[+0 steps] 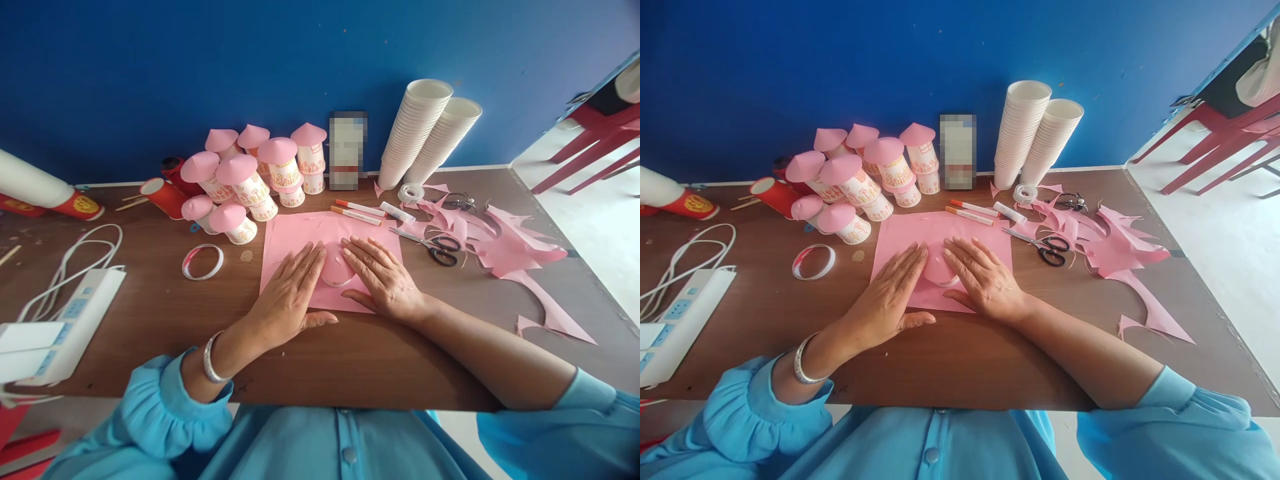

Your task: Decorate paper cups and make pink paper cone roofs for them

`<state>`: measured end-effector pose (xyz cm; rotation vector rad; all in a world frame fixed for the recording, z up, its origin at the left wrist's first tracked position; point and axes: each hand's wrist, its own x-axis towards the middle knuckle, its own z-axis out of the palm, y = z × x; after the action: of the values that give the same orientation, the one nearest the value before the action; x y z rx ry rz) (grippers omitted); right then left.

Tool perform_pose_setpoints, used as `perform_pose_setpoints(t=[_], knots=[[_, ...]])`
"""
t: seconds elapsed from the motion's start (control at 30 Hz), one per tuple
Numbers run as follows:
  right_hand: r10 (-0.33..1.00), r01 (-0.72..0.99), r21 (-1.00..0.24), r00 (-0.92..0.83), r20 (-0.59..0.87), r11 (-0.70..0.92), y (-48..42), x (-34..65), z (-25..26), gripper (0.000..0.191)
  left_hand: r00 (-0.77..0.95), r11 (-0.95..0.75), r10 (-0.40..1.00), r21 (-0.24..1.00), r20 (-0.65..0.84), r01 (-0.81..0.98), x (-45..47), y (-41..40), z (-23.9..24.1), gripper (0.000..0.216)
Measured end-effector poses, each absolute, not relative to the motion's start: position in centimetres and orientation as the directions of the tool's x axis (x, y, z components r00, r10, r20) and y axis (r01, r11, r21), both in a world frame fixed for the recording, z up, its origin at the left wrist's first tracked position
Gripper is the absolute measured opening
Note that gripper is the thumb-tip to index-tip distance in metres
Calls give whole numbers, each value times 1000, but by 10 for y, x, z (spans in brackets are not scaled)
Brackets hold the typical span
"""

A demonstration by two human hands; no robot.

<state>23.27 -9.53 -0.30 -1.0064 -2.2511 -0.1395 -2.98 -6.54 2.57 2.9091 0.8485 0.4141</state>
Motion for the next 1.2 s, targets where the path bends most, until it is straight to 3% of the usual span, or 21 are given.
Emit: perform_pose_setpoints(t=[0.4,0.8,1.2], knots=[[604,710,-115,-491,628,695,-96,232,0,84,793,-858,498,63,350,510,-30,-75,31,100],[586,714,-64,-516,625,697,-97,231,0,88,810,-848,464,-83,359,523,-29,-80,27,81],[589,713,-72,-512,625,697,-98,231,0,93,816,-853,455,-88,356,514,-38,-82,24,68]])
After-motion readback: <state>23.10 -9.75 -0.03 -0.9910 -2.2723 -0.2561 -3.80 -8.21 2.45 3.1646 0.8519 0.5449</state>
